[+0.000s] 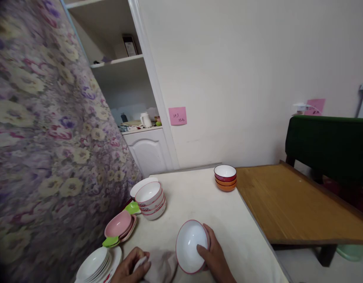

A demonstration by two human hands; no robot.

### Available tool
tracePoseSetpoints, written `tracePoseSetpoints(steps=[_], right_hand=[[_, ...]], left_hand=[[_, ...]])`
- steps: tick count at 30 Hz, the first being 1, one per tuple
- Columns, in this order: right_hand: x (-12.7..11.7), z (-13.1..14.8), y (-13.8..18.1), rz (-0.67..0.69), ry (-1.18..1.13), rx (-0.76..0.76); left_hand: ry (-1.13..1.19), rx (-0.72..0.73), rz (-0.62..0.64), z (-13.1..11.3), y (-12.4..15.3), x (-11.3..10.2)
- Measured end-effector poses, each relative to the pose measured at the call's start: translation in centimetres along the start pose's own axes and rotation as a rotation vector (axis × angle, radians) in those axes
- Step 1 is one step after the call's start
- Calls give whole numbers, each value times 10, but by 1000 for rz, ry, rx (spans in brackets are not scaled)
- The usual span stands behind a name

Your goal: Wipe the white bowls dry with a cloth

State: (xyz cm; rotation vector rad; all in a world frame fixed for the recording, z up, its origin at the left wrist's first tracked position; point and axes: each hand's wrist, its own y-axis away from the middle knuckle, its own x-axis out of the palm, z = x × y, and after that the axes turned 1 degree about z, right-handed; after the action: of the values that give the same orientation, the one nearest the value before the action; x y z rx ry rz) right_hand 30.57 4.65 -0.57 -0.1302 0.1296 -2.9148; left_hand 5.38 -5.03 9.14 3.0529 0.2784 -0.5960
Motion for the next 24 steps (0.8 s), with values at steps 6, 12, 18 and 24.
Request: tracePoseSetpoints(steps=[6, 12, 18, 24], right_hand=[[-10, 4, -2, -51, 13, -13], [-16, 5, -4, -87, 1, 69], [-15, 6, -7, -80, 34, 106], [-16, 5, -8, -70, 12, 124]], left_hand=[[-89, 36, 21, -3, -2, 10], [-200, 106, 18, -4, -13, 6], [-237, 111, -177, -19, -22, -12], [-358, 185, -218, -31, -20, -9]])
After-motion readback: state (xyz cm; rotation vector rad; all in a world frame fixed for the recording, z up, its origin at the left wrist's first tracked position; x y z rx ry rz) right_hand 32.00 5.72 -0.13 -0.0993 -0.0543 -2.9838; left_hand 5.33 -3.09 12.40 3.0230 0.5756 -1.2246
